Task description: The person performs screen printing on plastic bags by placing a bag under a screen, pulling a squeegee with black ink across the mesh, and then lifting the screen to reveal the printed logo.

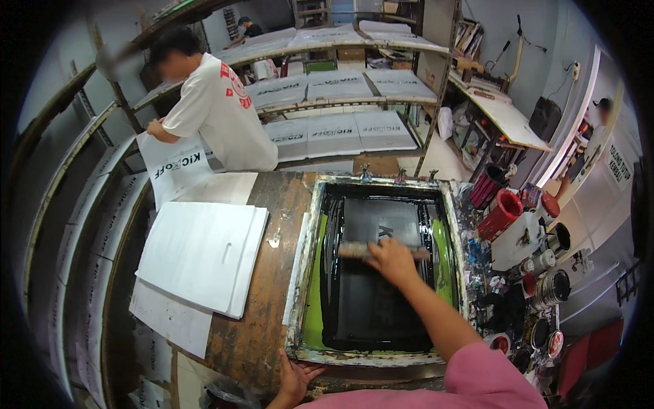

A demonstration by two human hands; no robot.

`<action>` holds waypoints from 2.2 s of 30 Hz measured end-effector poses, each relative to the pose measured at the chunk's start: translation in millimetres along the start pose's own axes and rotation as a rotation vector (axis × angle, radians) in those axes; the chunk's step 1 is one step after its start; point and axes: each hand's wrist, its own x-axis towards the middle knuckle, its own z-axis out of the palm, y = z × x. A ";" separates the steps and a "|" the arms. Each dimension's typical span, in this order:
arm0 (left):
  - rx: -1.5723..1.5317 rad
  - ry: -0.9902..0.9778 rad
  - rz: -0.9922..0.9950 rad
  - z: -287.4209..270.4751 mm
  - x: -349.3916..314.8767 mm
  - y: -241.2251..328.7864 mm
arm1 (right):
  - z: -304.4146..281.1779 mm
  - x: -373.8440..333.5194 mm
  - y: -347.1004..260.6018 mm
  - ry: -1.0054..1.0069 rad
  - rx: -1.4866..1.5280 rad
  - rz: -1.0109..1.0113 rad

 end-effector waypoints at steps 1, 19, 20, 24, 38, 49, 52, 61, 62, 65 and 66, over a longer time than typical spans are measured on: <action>0.006 -0.014 0.014 -0.9 0.3 -1.3 | -8.4 -20.4 -12.7 -0.038 0.007 0.006; -0.090 0.000 0.154 -2.0 1.6 -13.1 | -130.4 -164.9 -121.6 -0.102 0.121 0.027; -0.080 -0.072 0.201 -0.4 -3.1 -8.1 | -139.4 -169.0 -128.9 -0.151 0.103 0.049; -0.047 -0.331 0.385 1.6 -28.6 29.6 | -189.0 -160.9 -153.0 0.104 -0.086 0.044; 1.846 0.189 0.682 61.2 24.5 32.1 | -312.7 -18.6 -108.0 0.374 0.027 0.033; 1.458 0.051 0.941 84.1 28.0 36.1 | -327.2 5.1 -92.1 0.423 0.061 0.006; 1.215 0.066 1.225 119.9 33.0 61.2 | -323.7 5.9 -91.1 0.478 0.052 -0.010; 0.859 0.330 1.176 119.1 39.6 103.8 | -320.0 -1.5 -94.7 0.423 0.043 0.029; 0.805 0.319 1.191 107.1 40.0 108.5 | -320.2 -1.2 -94.6 0.410 0.039 0.032; 0.793 0.435 1.170 63.0 39.0 129.7 | -321.8 -0.2 -94.8 0.369 0.032 0.046; 0.788 0.459 1.196 46.1 38.4 136.6 | -322.1 -0.5 -95.1 0.356 0.030 0.050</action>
